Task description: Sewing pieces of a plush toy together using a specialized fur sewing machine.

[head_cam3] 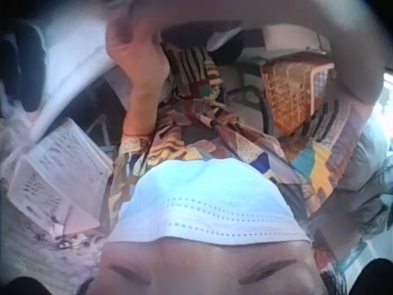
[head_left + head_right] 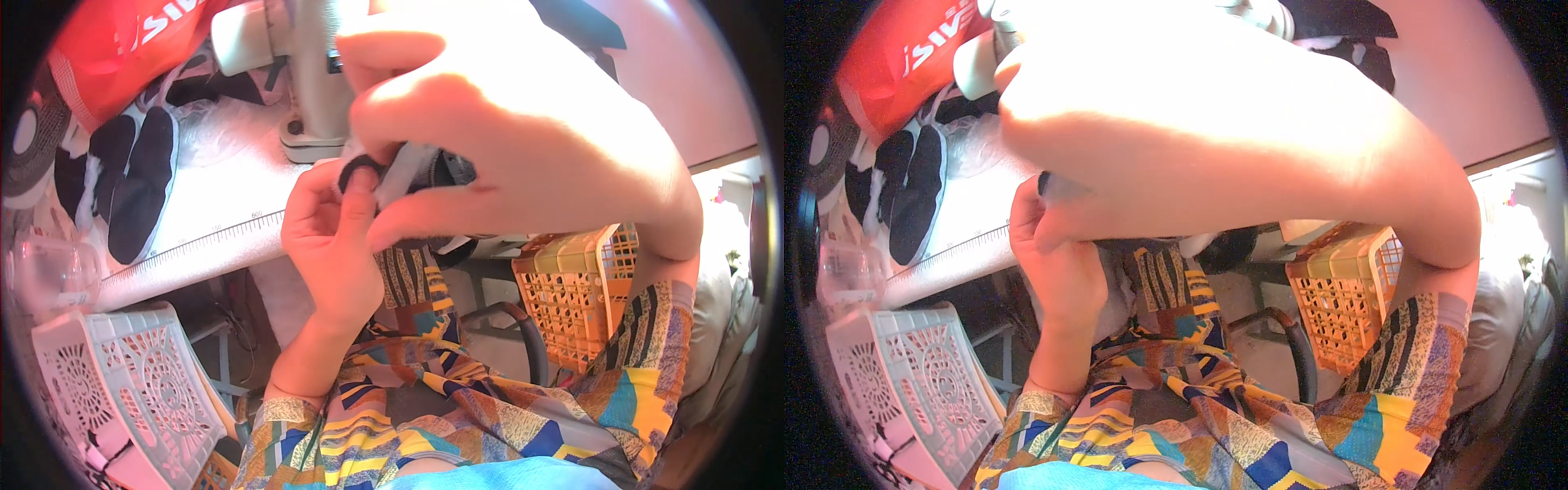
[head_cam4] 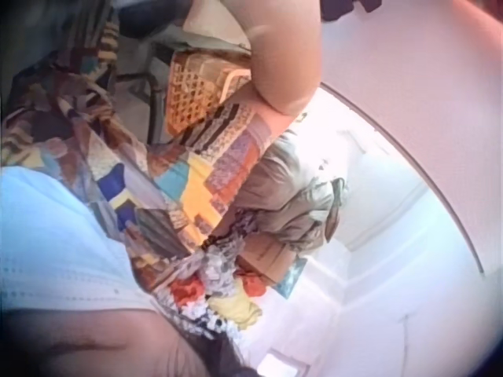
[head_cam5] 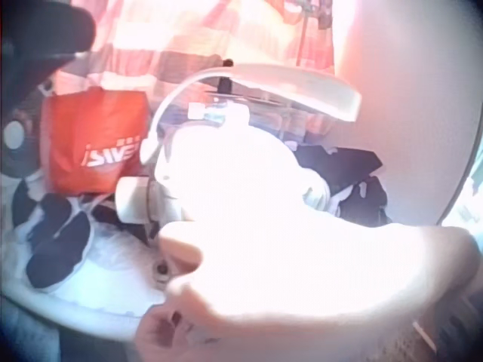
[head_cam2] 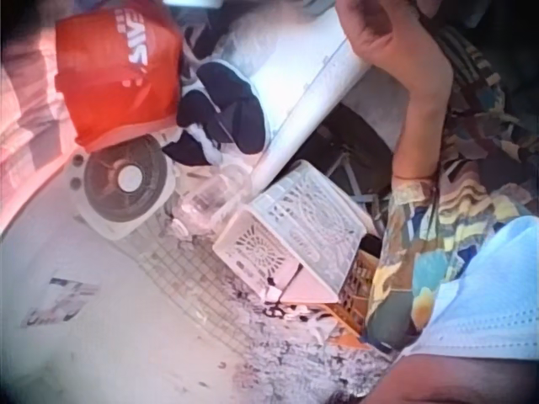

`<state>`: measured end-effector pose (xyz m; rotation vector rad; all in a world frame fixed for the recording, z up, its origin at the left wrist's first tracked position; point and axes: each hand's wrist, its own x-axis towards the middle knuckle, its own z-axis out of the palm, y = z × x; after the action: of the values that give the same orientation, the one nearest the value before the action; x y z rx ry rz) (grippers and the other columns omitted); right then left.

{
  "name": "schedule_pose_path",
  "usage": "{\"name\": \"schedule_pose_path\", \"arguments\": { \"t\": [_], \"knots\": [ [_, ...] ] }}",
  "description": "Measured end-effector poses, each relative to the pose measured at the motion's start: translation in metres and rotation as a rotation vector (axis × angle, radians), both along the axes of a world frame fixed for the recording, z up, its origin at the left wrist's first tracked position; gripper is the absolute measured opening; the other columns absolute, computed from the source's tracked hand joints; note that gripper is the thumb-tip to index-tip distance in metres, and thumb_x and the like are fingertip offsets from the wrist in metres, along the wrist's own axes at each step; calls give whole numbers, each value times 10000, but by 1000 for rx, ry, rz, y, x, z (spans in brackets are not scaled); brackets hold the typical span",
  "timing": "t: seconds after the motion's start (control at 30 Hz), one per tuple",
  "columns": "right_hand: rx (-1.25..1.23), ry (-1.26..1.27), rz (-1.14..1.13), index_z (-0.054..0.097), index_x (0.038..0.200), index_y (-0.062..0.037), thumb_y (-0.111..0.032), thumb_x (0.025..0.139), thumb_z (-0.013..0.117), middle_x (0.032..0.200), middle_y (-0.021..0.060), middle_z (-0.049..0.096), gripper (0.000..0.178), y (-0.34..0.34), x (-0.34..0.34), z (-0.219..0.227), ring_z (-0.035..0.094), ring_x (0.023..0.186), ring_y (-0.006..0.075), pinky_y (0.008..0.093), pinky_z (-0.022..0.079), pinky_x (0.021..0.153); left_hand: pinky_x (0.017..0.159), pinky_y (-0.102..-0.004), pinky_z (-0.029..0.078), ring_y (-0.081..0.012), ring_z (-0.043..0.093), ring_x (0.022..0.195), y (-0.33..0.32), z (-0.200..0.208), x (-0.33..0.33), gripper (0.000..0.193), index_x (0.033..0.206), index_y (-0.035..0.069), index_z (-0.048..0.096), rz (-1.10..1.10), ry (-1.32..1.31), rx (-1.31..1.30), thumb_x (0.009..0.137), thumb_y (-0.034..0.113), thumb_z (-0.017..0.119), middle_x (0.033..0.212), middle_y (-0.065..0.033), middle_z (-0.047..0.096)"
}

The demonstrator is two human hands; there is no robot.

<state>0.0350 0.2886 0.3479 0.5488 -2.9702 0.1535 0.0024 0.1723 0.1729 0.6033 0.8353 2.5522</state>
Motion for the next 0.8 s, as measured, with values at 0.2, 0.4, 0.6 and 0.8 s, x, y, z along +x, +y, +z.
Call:
{"name": "schedule_pose_path", "arguments": {
  "t": [0.2,0.4,0.6,0.8],
  "knots": [
    [8,-25,-9,595,744,-4,-187,628,777,785,68,488,282,-4,-5,2,521,727,257,336,418,631,716,-226,468,-82,591,845,-1,9,5,132,1031,30,575,4,-60,45,903,59,596,957,-26,640],
    [-49,-33,-45,618,769,-14,-161,643,763,776,65,479,243,-6,-3,1,499,728,241,322,405,645,695,-198,463,-72,595,845,0,9,4,142,1041,27,591,11,-59,59,904,65,593,952,-34,644],
    [-229,-16,139,623,738,-19,-100,648,750,763,50,507,175,-6,-6,-4,498,731,222,310,403,648,648,-167,420,-33,550,787,1,24,-4,91,980,-12,626,-53,-185,-9,907,26,587,884,-4,622],
    [-92,-61,-90,618,742,-28,-81,632,757,780,47,521,185,-16,-7,3,513,746,221,311,410,659,700,-187,429,-49,538,833,5,20,-5,123,1010,-43,623,39,-28,86,902,-5,576,937,-28,601]
  ]
}}
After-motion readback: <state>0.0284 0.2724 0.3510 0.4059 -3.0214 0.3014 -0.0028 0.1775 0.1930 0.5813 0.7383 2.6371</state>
